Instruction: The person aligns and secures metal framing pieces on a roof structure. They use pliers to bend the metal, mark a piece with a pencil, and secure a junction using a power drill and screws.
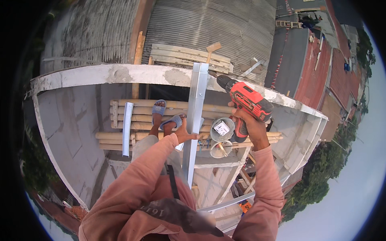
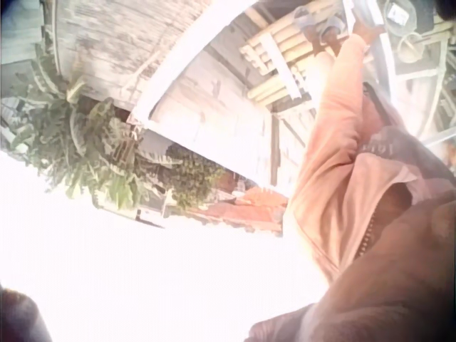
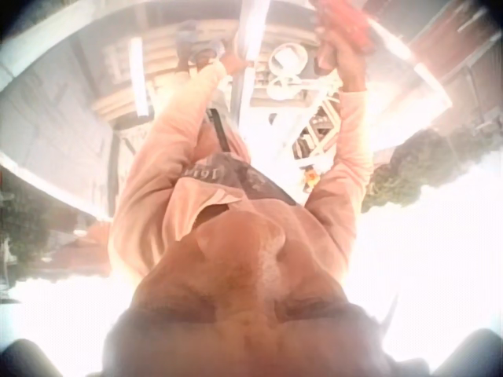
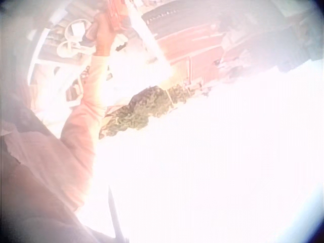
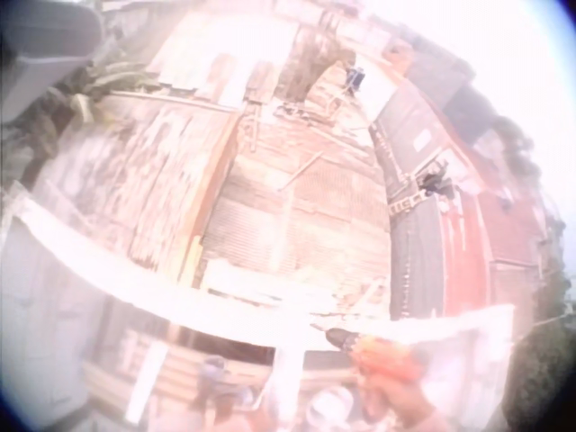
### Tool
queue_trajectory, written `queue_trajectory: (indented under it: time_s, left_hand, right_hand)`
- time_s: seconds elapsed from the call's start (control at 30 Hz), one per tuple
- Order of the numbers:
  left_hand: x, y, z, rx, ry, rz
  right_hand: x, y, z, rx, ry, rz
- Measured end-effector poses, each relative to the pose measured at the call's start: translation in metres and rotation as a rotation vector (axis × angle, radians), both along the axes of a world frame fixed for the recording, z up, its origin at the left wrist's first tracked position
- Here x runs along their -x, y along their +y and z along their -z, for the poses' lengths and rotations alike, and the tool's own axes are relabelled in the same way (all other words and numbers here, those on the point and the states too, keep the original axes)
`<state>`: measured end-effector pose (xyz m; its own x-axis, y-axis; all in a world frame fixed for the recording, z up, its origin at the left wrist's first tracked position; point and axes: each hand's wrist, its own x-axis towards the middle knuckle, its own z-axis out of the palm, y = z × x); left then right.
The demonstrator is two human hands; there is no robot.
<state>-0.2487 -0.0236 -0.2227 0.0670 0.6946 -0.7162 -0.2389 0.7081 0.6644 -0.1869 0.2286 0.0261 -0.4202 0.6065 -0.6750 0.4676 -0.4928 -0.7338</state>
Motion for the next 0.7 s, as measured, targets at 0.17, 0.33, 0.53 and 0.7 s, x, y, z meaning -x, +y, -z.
queue_trajectory:
  time_s: [0.17, 0.33, 0.53, 0.7]
  left_hand:
    - [0.0, -0.004, 0.01, 0.025, 0.031, 0.085]
    - [0.001, -0.001, 0.005, 0.031, 0.012, 0.098]
    - [-0.001, -0.001, 0.006, 0.055, 0.061, 0.12]
    - [0.001, -0.002, 0.003, 0.029, 0.025, 0.077]
  right_hand:
    - [-0.007, 0.001, 0.002, 0.045, -0.112, -0.159]
    - [-0.011, -0.004, 0.005, -0.026, -0.141, -0.19]
    - [-0.002, 0.003, 0.003, 0.001, -0.143, -0.214]
    - [0.006, 0.002, -0.001, -0.043, -0.136, -0.219]
